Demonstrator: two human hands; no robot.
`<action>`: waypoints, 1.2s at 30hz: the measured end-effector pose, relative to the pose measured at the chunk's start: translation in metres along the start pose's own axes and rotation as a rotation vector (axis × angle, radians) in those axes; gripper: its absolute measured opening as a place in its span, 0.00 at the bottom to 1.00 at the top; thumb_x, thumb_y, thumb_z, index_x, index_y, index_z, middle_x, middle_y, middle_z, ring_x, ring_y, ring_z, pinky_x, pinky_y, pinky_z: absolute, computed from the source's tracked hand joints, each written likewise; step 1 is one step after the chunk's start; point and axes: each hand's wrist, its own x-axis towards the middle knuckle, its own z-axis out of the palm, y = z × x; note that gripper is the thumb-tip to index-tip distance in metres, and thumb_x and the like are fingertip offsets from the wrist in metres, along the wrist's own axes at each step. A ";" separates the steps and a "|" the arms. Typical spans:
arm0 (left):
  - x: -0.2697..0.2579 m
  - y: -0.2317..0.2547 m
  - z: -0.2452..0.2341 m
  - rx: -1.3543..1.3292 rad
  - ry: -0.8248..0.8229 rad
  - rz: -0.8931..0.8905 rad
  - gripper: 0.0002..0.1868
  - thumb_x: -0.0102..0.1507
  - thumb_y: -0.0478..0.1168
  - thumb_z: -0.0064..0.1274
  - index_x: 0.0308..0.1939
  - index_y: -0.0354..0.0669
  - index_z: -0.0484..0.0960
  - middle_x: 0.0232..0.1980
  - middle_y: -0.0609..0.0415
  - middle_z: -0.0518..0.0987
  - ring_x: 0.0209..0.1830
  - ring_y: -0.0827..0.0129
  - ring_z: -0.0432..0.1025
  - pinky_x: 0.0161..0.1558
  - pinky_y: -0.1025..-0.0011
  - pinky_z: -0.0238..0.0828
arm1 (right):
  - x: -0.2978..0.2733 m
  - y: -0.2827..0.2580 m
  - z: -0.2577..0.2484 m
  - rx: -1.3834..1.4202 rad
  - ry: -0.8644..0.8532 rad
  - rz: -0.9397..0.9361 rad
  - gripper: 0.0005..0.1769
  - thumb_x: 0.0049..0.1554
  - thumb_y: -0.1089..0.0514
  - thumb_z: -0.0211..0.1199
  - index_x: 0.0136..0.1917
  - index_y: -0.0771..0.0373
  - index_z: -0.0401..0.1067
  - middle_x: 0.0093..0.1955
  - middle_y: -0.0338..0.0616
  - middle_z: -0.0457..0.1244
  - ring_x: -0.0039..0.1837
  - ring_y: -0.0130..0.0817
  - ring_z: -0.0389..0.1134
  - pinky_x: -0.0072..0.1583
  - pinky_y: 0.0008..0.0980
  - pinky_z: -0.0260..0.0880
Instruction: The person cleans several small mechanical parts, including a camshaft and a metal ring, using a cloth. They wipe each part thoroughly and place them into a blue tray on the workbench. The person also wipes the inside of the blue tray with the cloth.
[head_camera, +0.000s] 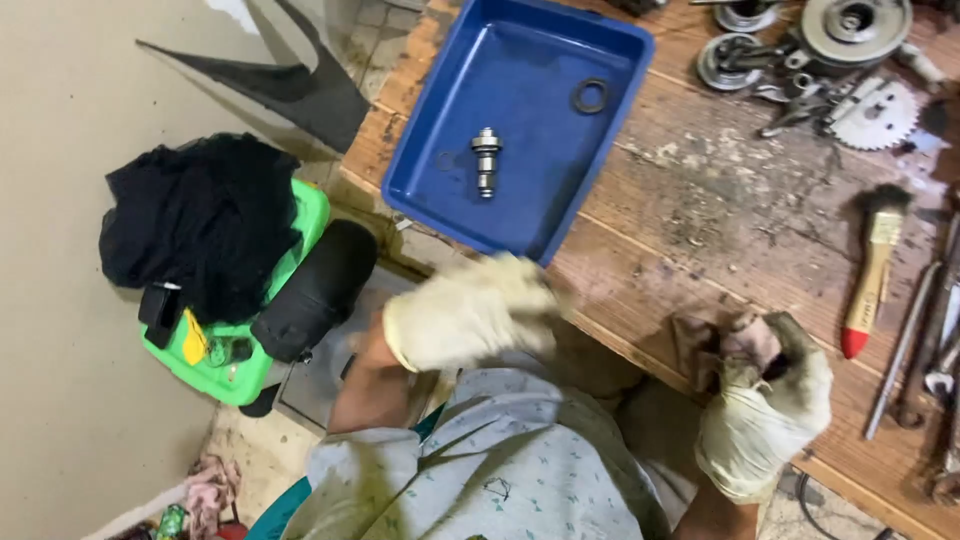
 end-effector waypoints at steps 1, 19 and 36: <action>-0.002 -0.001 -0.012 -0.003 0.006 -0.006 0.25 0.68 0.56 0.48 0.68 0.60 0.74 0.47 0.56 0.69 0.45 0.64 0.67 0.48 0.60 0.64 | 0.002 -0.006 0.001 0.001 -0.008 -0.004 0.07 0.72 0.78 0.60 0.63 0.79 0.72 0.55 0.59 0.67 0.55 0.43 0.68 0.61 0.38 0.71; 0.059 -0.131 0.013 0.510 0.609 -0.899 0.24 0.61 0.63 0.54 0.36 0.46 0.83 0.37 0.47 0.83 0.37 0.48 0.78 0.38 0.50 0.75 | 0.005 -0.019 0.008 0.229 0.065 0.096 0.23 0.62 0.77 0.63 0.67 0.69 0.60 0.67 0.55 0.58 0.68 0.44 0.62 0.74 0.41 0.66; 0.046 0.023 0.023 -0.816 0.030 -0.422 0.17 0.66 0.55 0.49 0.48 0.48 0.76 0.38 0.62 0.72 0.35 0.78 0.64 0.39 0.73 0.65 | 0.046 -0.090 0.005 0.379 -0.203 0.226 0.10 0.67 0.61 0.58 0.49 0.70 0.75 0.47 0.49 0.70 0.47 0.35 0.71 0.52 0.31 0.75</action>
